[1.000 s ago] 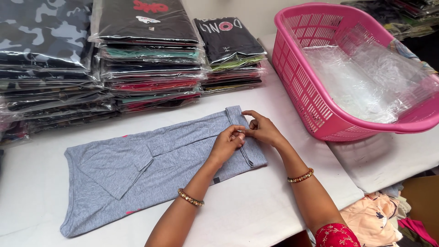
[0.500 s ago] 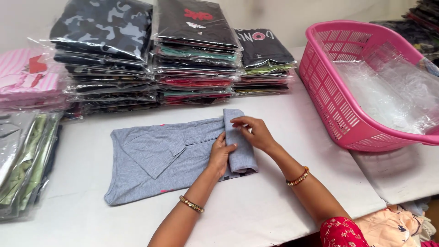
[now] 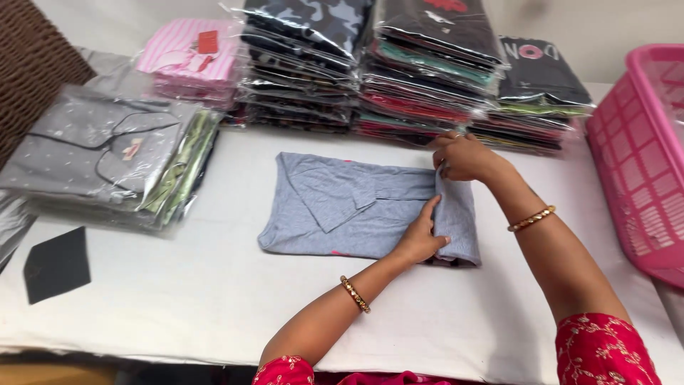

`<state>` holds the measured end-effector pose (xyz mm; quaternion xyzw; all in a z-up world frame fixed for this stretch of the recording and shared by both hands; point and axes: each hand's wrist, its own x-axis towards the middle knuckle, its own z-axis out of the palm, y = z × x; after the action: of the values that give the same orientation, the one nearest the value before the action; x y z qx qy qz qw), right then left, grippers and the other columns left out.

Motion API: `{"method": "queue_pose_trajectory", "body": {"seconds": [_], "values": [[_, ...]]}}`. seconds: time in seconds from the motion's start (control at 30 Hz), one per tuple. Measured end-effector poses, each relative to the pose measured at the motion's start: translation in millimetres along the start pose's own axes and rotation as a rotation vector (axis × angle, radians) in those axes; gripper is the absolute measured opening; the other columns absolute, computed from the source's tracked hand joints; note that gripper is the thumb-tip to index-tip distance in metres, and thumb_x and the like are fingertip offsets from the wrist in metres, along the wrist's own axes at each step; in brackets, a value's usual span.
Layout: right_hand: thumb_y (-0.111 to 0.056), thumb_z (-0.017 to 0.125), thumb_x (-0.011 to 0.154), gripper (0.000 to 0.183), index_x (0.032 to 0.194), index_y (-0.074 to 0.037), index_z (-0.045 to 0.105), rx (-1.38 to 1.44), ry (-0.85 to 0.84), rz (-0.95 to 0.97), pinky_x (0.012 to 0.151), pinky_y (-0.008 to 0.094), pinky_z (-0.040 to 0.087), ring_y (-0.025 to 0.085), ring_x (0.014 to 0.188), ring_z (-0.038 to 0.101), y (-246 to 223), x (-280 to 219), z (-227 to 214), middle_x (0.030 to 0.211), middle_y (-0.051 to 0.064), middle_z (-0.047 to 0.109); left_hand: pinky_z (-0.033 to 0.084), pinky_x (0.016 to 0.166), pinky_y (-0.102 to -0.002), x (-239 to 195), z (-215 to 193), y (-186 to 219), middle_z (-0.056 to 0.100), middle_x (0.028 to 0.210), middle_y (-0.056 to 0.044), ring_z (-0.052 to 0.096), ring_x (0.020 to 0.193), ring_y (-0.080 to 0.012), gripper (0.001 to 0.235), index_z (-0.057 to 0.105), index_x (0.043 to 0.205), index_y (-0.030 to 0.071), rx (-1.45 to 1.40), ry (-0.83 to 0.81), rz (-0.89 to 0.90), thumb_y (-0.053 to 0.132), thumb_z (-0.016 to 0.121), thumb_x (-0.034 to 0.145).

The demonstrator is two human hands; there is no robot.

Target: The person folds a gray patterned pajama top and places it into a clear plastic bag, then sets it aside. Next, they fold a gray t-shirt with red text and place it into a plastic bag, stacking it on top of the other packaged items.

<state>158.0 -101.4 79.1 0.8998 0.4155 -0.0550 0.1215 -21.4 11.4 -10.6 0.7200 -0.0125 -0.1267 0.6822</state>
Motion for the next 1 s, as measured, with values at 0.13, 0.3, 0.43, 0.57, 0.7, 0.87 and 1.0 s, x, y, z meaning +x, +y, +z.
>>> {"method": "queue_pose_trajectory", "body": {"seconds": [0.13,0.3,0.43,0.57,0.7,0.87,1.0], "values": [[-0.025,0.085,0.075,0.032,0.105,-0.016,0.076,0.305,0.031,0.038,0.097,0.043,0.054,0.027,0.116,0.065,-5,40,-8,0.118,0.007,0.073,0.056,0.057,-0.031,-20,-50,-14,0.058,0.091,-0.005,0.057,0.07,-0.0154,0.1,0.014,0.167,0.024,-0.089,0.024,0.119,-0.002,0.069,0.087],[-0.021,0.078,0.083,0.027,0.107,-0.011,0.074,0.657,0.193,-0.174,0.074,0.04,0.056,0.026,0.081,0.075,-56,108,-23,0.093,0.01,0.078,0.06,0.057,-0.028,-77,-134,-4,0.065,0.094,-0.003,0.062,0.074,-0.0094,0.096,0.011,0.164,0.026,-0.187,0.201,0.107,-0.005,0.063,0.089],[-0.021,0.08,0.082,0.025,0.104,-0.01,0.077,0.649,0.223,-0.303,0.075,0.04,0.055,0.028,0.082,0.073,-120,160,-43,0.093,0.012,0.078,0.053,0.058,-0.025,-114,-194,-43,0.051,0.083,-0.001,0.05,0.069,-0.0079,0.097,0.015,0.167,0.023,-0.127,0.317,0.161,-0.007,0.065,0.09],[-0.028,0.082,0.081,0.029,0.104,-0.011,0.077,0.695,0.157,-0.31,0.077,0.04,0.056,0.028,0.085,0.074,-172,209,-46,0.093,0.011,0.078,0.05,0.058,-0.024,-147,-231,-46,0.041,0.078,0.001,0.041,0.065,-0.0058,0.095,0.02,0.167,0.023,-0.118,0.504,0.15,-0.009,0.065,0.09],[-0.029,0.086,0.078,0.033,0.105,-0.012,0.077,0.611,0.068,-0.224,0.082,0.041,0.055,0.028,0.093,0.072,-207,243,-33,0.096,0.01,0.077,0.058,0.054,-0.026,-159,-252,-50,0.046,0.081,0.002,0.047,0.064,-0.0053,0.093,0.019,0.162,0.025,-0.144,0.621,0.02,-0.007,0.064,0.087],[-0.023,0.092,0.068,0.035,0.096,-0.007,0.076,0.509,0.225,-0.358,0.084,0.042,0.055,0.031,0.1,0.067,-213,288,15,0.103,0.011,0.07,0.058,0.057,-0.03,-165,-257,-35,0.051,0.085,-0.003,0.054,0.065,-0.0125,0.093,0.021,0.162,0.027,0.085,0.687,-0.135,-0.003,0.067,0.087],[-0.021,0.092,0.069,0.037,0.097,-0.006,0.075,0.592,0.158,-0.305,0.081,0.042,0.055,0.031,0.096,0.067,-212,279,11,0.101,0.012,0.069,0.058,0.072,-0.038,-166,-253,-37,0.057,0.094,-0.008,0.062,0.075,-0.0213,0.093,0.023,0.161,0.024,0.4,0.737,-0.183,0.004,0.073,0.085]]}}
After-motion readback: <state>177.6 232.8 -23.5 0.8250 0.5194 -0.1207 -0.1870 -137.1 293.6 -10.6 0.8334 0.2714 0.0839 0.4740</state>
